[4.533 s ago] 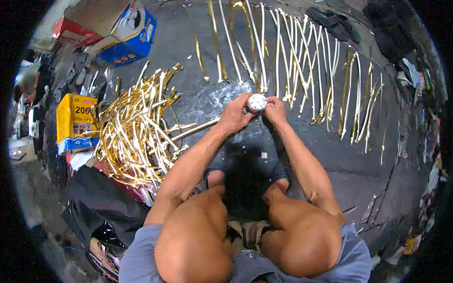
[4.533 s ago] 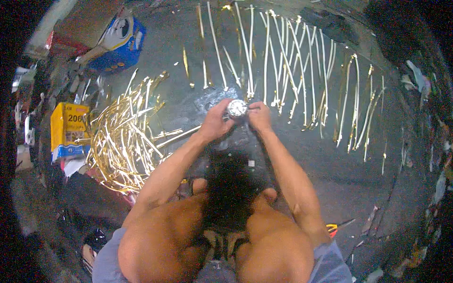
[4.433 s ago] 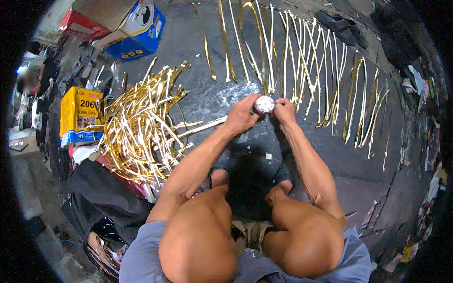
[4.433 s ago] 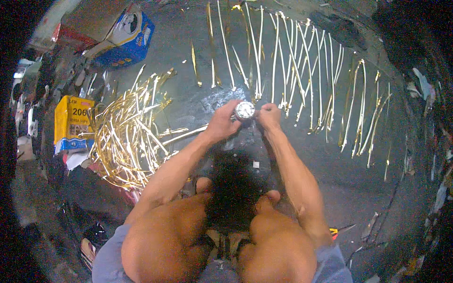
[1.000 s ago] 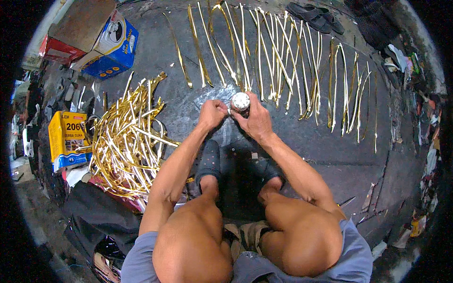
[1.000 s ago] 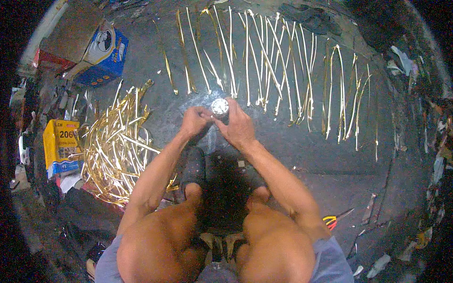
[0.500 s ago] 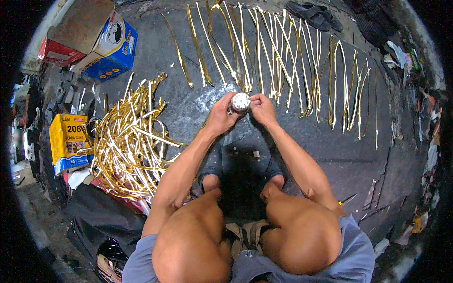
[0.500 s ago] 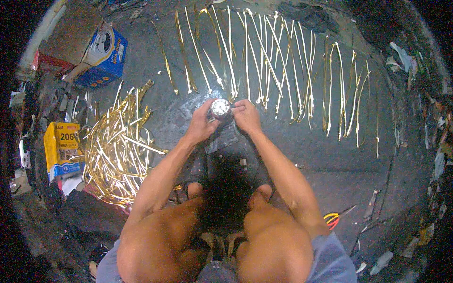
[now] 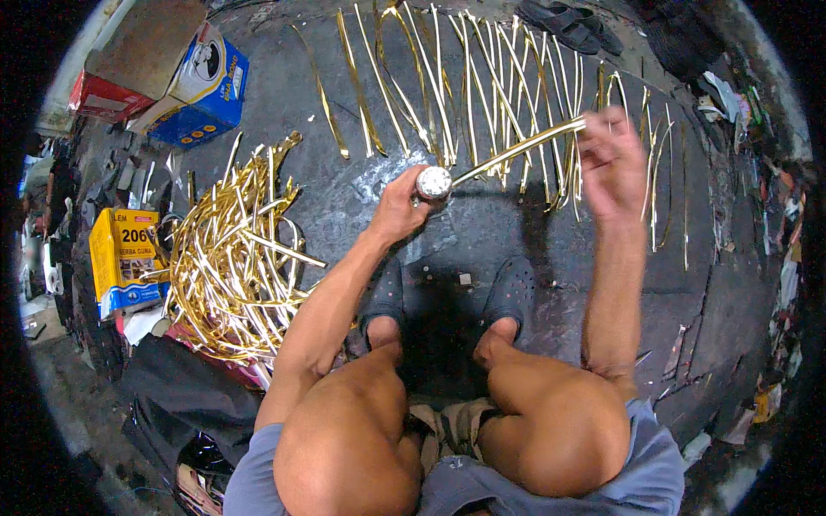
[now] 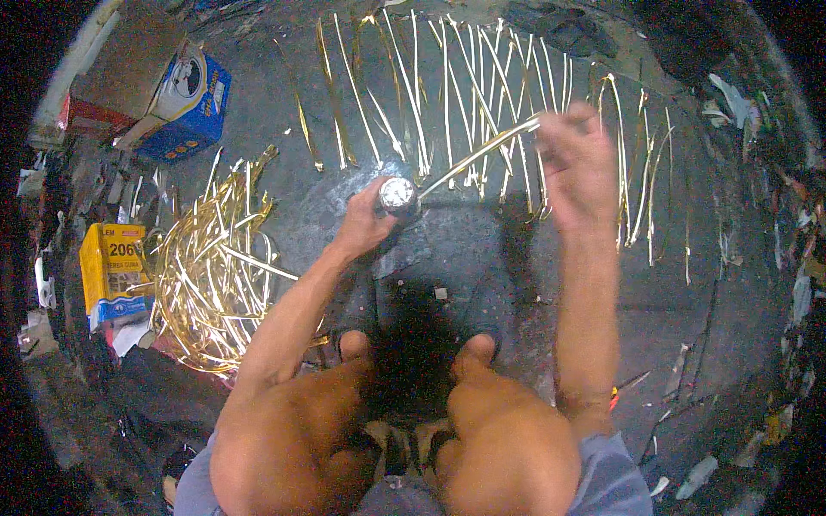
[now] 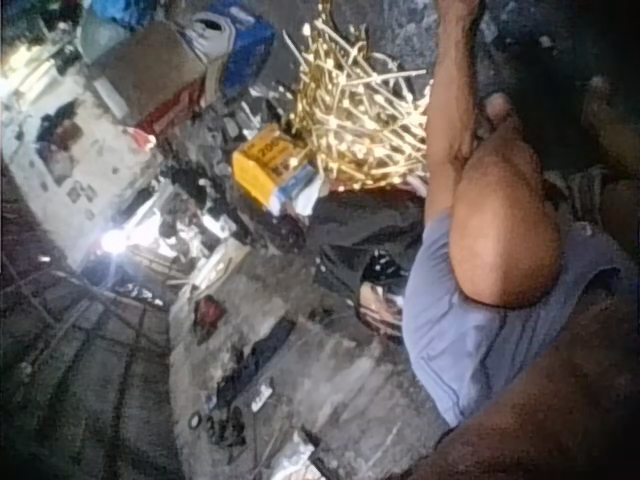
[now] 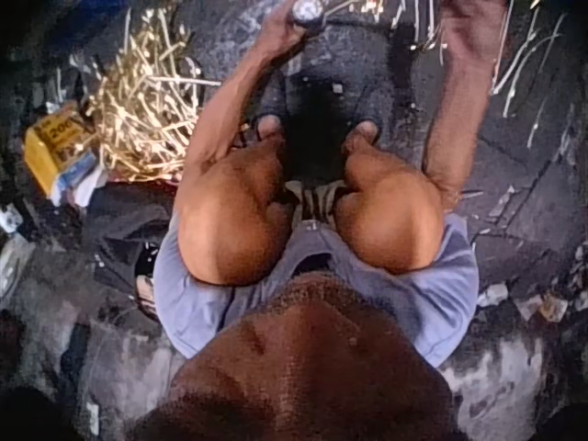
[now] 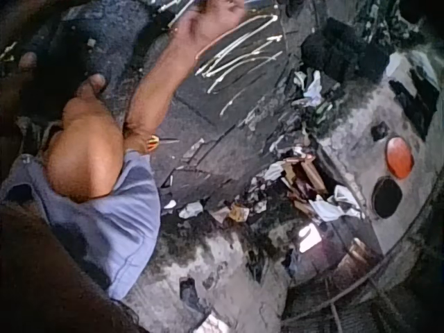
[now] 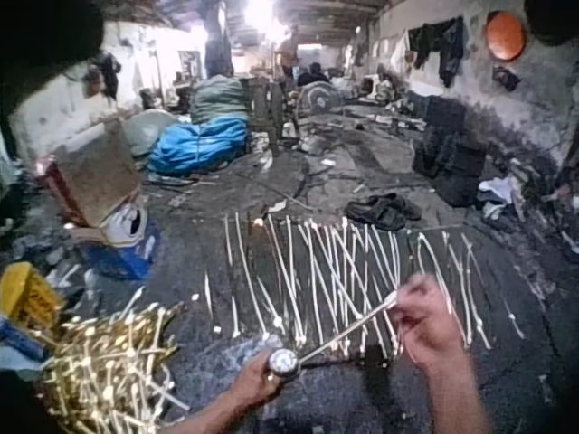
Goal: The person sits on the floor and repeatedly picks up thin gold and white strips, applies a white substance from a small container to one end, and places the strips on the floor. The person also uses a handheld tool to press or adjust the strips.
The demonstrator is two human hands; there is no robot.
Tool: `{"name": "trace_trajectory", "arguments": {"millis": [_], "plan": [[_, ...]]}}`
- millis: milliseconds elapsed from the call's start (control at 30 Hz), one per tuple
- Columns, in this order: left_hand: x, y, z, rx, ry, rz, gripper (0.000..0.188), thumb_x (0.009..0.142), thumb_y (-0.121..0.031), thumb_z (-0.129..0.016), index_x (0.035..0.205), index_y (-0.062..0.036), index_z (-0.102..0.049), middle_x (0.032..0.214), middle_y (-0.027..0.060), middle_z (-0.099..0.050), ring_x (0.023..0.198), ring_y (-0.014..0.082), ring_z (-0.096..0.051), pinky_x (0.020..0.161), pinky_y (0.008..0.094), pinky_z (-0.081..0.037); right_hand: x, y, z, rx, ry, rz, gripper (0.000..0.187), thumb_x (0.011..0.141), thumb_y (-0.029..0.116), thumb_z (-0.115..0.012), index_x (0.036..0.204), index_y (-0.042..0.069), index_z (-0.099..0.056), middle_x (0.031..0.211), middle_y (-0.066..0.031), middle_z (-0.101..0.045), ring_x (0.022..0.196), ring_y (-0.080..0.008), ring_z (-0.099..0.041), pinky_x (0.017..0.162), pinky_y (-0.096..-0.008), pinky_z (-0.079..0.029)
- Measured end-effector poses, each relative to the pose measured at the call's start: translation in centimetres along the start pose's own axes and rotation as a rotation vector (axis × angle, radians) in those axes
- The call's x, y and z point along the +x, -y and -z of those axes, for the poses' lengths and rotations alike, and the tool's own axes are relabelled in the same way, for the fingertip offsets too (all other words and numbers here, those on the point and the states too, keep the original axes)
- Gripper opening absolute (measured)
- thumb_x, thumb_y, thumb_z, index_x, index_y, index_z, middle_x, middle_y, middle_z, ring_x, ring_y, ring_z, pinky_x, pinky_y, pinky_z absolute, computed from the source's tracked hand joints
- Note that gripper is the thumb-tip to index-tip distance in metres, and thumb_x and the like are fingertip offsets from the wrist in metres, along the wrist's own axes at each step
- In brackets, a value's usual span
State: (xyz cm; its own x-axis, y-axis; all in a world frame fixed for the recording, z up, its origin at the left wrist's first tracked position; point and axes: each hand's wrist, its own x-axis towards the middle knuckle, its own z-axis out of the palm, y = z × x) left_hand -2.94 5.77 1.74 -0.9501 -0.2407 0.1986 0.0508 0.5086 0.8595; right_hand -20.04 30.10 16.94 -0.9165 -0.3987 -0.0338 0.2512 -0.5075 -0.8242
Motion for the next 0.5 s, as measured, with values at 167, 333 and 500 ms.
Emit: {"name": "trace_trajectory", "arguments": {"millis": [167, 333, 500], "plan": [[-0.4, 0.5, -0.2, 0.098, 0.014, 0.018, 0.049, 0.076, 0.0, -0.07, 0.123, 0.0003, -0.059, 0.113, 0.0225, -0.067, 0.108, 0.0416, -0.065, 0.092, 0.0432, -0.053, 0.7, 8.9, -2.9, 0.182, 0.217, 0.046, 0.019, 0.093, -0.012, -0.054, 0.107, 0.001, -0.049, 0.099, -0.0113, -0.057, 0.082, -0.0117, -0.057, 0.062, -0.0229, -0.047], [-0.4, 3.1, -1.7, 0.107, 0.039, 0.033, 0.05, 0.082, -0.014, -0.075, 0.128, -0.0018, -0.06, 0.122, 0.0227, -0.066, 0.116, 0.0406, -0.063, 0.1, 0.0444, -0.05, 2.5, 15.0, -7.0, 0.038, 0.113, 0.366, 0.021, 0.091, 0.004, -0.067, 0.11, 0.005, -0.059, 0.09, -0.0034, -0.064, 0.079, -0.0117, -0.063, 0.068, -0.0244, -0.051], [-1.9, 0.9, 0.3, 0.238, -0.064, 0.026, 0.081, 0.069, -0.023, -0.088, 0.138, -0.0038, -0.052, 0.132, 0.0206, -0.055, 0.125, 0.038, -0.052, 0.107, 0.0435, -0.044, 12.3, 15.7, -11.3, -0.264, -0.118, 0.508, 0.027, 0.09, 0.003, -0.07, 0.115, 0.0, -0.063, 0.093, -0.0084, -0.071, 0.08, -0.0134, -0.07, 0.068, -0.0237, -0.056]]}}
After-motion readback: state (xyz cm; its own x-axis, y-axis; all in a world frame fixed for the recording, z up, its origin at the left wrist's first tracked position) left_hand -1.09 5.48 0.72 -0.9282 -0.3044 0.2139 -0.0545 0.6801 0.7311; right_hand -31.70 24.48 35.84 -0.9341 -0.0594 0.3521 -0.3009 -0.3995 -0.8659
